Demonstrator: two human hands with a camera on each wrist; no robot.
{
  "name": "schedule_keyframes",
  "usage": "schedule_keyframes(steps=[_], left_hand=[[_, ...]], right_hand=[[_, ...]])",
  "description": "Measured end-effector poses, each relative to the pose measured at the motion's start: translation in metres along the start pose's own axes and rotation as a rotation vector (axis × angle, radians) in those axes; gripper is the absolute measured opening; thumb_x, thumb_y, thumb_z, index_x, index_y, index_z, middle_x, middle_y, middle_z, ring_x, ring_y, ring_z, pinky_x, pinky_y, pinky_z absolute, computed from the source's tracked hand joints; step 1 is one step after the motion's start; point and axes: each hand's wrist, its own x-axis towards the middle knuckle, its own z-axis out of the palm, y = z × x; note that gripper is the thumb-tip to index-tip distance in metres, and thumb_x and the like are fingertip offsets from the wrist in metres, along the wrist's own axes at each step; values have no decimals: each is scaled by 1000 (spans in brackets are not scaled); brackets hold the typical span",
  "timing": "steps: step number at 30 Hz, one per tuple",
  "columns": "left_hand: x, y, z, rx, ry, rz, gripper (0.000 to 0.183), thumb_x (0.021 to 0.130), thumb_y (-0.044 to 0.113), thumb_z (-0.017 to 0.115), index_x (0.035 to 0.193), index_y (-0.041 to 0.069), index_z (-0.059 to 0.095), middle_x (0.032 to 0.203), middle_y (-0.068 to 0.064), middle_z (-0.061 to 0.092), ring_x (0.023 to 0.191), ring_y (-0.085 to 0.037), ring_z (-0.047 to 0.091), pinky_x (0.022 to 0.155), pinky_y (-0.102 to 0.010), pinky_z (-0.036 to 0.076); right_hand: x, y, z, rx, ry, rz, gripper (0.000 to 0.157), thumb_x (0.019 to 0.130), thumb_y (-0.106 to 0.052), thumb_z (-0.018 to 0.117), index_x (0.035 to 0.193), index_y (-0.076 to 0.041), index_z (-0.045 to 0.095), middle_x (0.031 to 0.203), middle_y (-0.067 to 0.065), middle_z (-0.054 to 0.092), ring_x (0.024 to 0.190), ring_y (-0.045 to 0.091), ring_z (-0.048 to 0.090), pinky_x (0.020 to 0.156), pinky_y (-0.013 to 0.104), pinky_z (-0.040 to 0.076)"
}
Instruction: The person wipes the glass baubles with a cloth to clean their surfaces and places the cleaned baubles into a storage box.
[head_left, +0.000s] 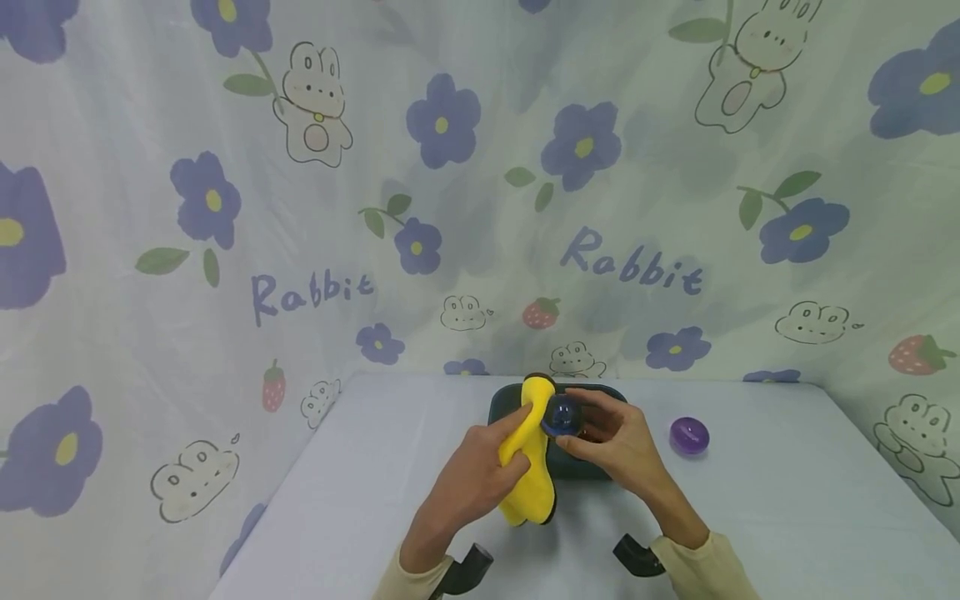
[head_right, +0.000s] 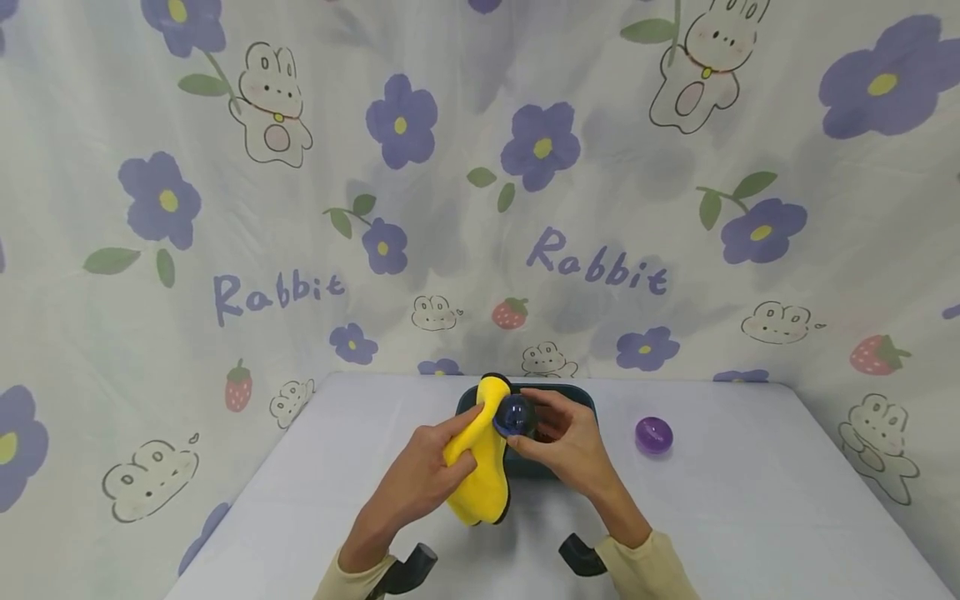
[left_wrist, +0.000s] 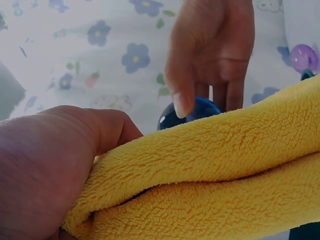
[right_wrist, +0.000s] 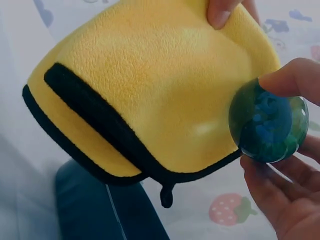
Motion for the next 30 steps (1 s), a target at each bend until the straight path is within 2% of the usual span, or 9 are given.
schedule_keyframes(steps=[5, 11, 14, 17, 24, 30], left_hand=[[-1, 2, 0, 24, 21, 15, 60, 92, 10, 57, 151, 8, 52, 101, -5, 71, 74, -7, 59, 69, -20, 52], [-2, 4, 0, 40, 56, 27, 58, 93, 10, 58, 151, 10, 53, 99, -3, 70, 76, -8, 59, 71, -20, 52], [-2, 4, 1, 27, 64, 34, 58, 93, 10, 58, 151, 11, 53, 98, -3, 69, 77, -8, 59, 72, -20, 53], [-1, 3, 2, 16, 72, 46, 59, 93, 9, 58, 152, 12, 53, 98, -2, 69, 79, -8, 60, 74, -21, 53], [0, 1, 3, 30, 101, 75, 59, 93, 6, 58, 151, 13, 54, 99, -2, 68, 80, -9, 59, 74, -22, 52], [2, -3, 2, 22, 99, 78, 57, 92, 5, 58, 148, 12, 57, 110, -5, 71, 83, -11, 59, 74, -22, 52]], right_hand=[[0, 2, -1, -65, -7, 16, 61, 80, -8, 85, 137, -11, 64, 121, 19, 71, 95, 14, 74, 81, 30, 61], [1, 3, 0, -71, -40, 59, 61, 80, -12, 86, 136, -9, 63, 126, 20, 69, 110, 28, 75, 92, 31, 60], [1, 3, 1, -60, -52, 72, 63, 79, -12, 86, 137, -6, 62, 128, 22, 67, 113, 33, 74, 93, 32, 60], [1, 2, 0, -53, -61, 78, 64, 79, -11, 87, 137, -4, 61, 128, 24, 66, 113, 32, 74, 92, 31, 60], [0, -2, 4, -72, -118, 85, 61, 78, -15, 87, 134, -6, 64, 128, 20, 67, 103, 17, 73, 90, 28, 60], [-2, -4, 8, -107, -151, 51, 56, 77, -17, 88, 128, -12, 67, 127, 12, 70, 107, 20, 72, 95, 35, 60]])
